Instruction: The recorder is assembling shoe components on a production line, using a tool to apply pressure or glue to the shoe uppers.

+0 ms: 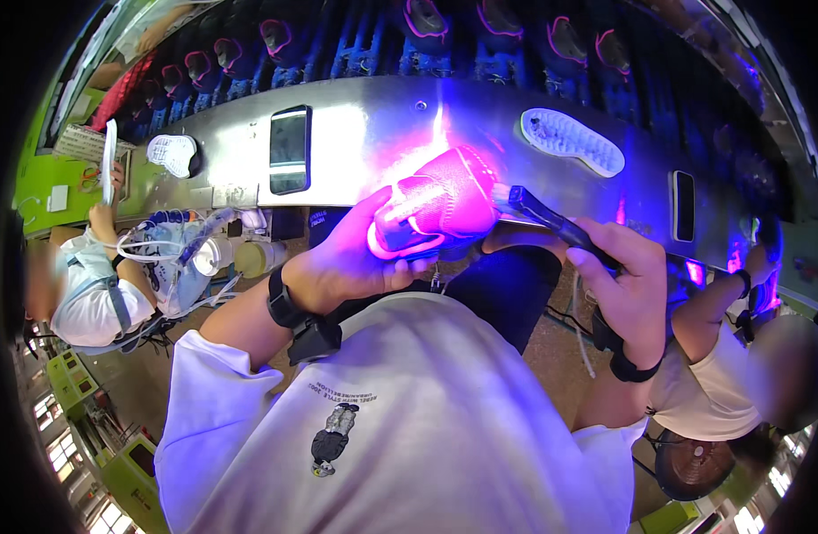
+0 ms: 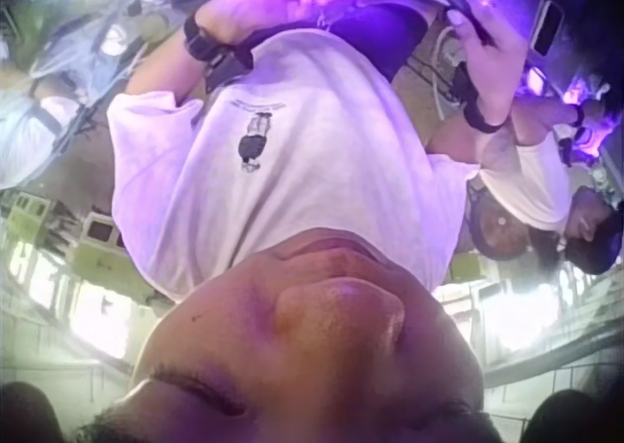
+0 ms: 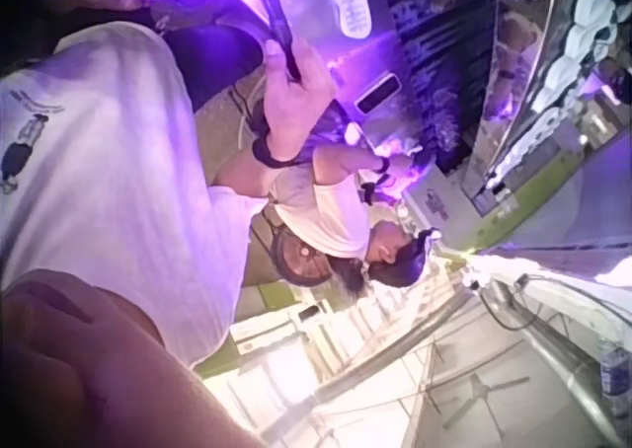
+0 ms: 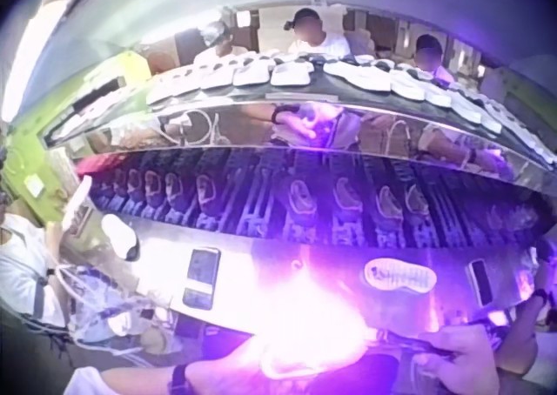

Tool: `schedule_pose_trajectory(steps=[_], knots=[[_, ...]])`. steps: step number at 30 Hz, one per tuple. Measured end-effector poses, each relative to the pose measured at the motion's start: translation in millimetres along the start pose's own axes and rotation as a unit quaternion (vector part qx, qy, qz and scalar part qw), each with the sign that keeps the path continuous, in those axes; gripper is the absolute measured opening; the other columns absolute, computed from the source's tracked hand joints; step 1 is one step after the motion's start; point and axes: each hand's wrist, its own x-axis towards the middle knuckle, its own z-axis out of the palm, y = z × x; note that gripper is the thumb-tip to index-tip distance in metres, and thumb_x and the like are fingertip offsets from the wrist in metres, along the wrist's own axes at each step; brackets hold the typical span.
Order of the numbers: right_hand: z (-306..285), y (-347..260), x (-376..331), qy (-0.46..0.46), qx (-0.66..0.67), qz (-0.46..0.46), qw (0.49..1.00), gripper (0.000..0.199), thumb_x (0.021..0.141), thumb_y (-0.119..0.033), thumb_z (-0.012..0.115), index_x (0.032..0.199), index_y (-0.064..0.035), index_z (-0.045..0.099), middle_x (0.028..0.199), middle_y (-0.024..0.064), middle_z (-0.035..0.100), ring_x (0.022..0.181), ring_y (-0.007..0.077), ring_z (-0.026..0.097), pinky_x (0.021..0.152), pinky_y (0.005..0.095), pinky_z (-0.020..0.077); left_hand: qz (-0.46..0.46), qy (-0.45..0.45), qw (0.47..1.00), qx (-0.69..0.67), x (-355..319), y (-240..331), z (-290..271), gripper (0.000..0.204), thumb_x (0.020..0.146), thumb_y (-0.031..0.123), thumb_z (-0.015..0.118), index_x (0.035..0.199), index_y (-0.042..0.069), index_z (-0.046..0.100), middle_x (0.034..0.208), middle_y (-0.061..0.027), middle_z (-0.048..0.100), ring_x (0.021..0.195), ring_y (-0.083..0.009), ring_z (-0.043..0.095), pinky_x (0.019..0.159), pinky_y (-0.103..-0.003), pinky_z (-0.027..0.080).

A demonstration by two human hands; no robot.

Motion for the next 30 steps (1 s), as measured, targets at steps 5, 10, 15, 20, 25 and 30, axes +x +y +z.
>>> schedule_pose_trajectory(steps=[5, 10, 15, 20, 25, 30], knots=[[23.9, 12.3, 15.3, 0.022, 0.034, -0.033, 0.999, 0.033, 0.081, -0.003, 0.075, 0.114, -0.0001, 0.072, 0.081, 0.0082, 0.065, 0.074, 0.0157, 0.061, 0.069, 0.0284, 0.0469, -0.075, -0.021, 0.992, -0.097, 0.9, 1.5, -12.1, 0.077, 0.096, 0.057, 0.051, 0.135, -0.008, 0.046, 0.107, -0.0316, 0.060, 0.083, -0.0324, 0.068, 0.064, -0.031, 0.061], [64.9, 35.2, 7.0, 0.077, 0.044, -0.049, 0.995, 0.034, 0.080, -0.005, 0.078, 0.112, 0.0036, 0.072, 0.091, 0.0102, 0.071, 0.081, 0.0179, 0.066, 0.073, 0.0293, 0.0500, -0.118, -0.059, 0.978, -0.160, -0.2, -3.6, -8.5, 0.082, 0.096, 0.056, 0.050, 0.137, -0.015, 0.040, 0.107, -0.0307, 0.060, 0.085, -0.0311, 0.068, 0.065, -0.032, 0.061], [91.7, 61.8, -18.9, 0.079, 0.117, -0.004, 0.990, 0.036, 0.083, -0.007, 0.078, 0.116, 0.0048, 0.070, 0.098, 0.0120, 0.073, 0.086, 0.0175, 0.068, 0.081, 0.0304, 0.0532, -0.043, -0.080, 0.995, -0.029, 3.6, 4.1, 2.1, 0.062, 0.099, 0.053, 0.053, 0.130, 0.000, 0.053, 0.109, -0.0244, 0.066, 0.095, -0.0354, 0.071, 0.075, -0.043, 0.064], [86.6, 64.6, 4.3, 0.108, 0.098, 0.057, 0.988, 0.035, 0.090, -0.008, 0.073, 0.124, -0.0002, 0.069, 0.092, 0.0074, 0.073, 0.080, 0.0112, 0.064, 0.075, 0.0265, 0.0515, 0.236, -0.050, 0.914, 0.326, 9.3, 18.9, 41.2, 0.057, 0.093, 0.015, 0.071, 0.142, -0.002, 0.046, 0.130, -0.0134, 0.062, 0.112, -0.0204, 0.067, 0.098, -0.036, 0.056], [70.8, 48.8, -8.7, 0.093, 0.238, 0.163, 0.953, 0.033, 0.095, -0.014, 0.070, 0.126, -0.0006, 0.068, 0.081, -0.0002, 0.068, 0.072, 0.0046, 0.055, 0.064, 0.0220, 0.0437, 0.522, 0.122, 0.405, 0.740, 13.8, 14.0, 50.1, 0.091, 0.068, 0.008, 0.085, 0.150, 0.010, 0.046, 0.120, -0.0155, 0.061, 0.114, -0.0302, 0.064, 0.100, -0.040, 0.053], [52.1, 41.4, -49.9, 0.135, 0.295, 0.148, 0.934, 0.038, 0.092, -0.008, 0.072, 0.129, 0.0007, 0.065, 0.091, 0.0019, 0.069, 0.080, 0.0074, 0.060, 0.075, 0.0231, 0.0492, 0.585, 0.072, 0.060, 0.806, 4.1, 23.1, 54.1, 0.074, 0.053, 0.005, 0.085, 0.125, 0.018, 0.071, 0.106, -0.0155, 0.063, 0.111, -0.0385, 0.066, 0.092, -0.050, 0.057]])
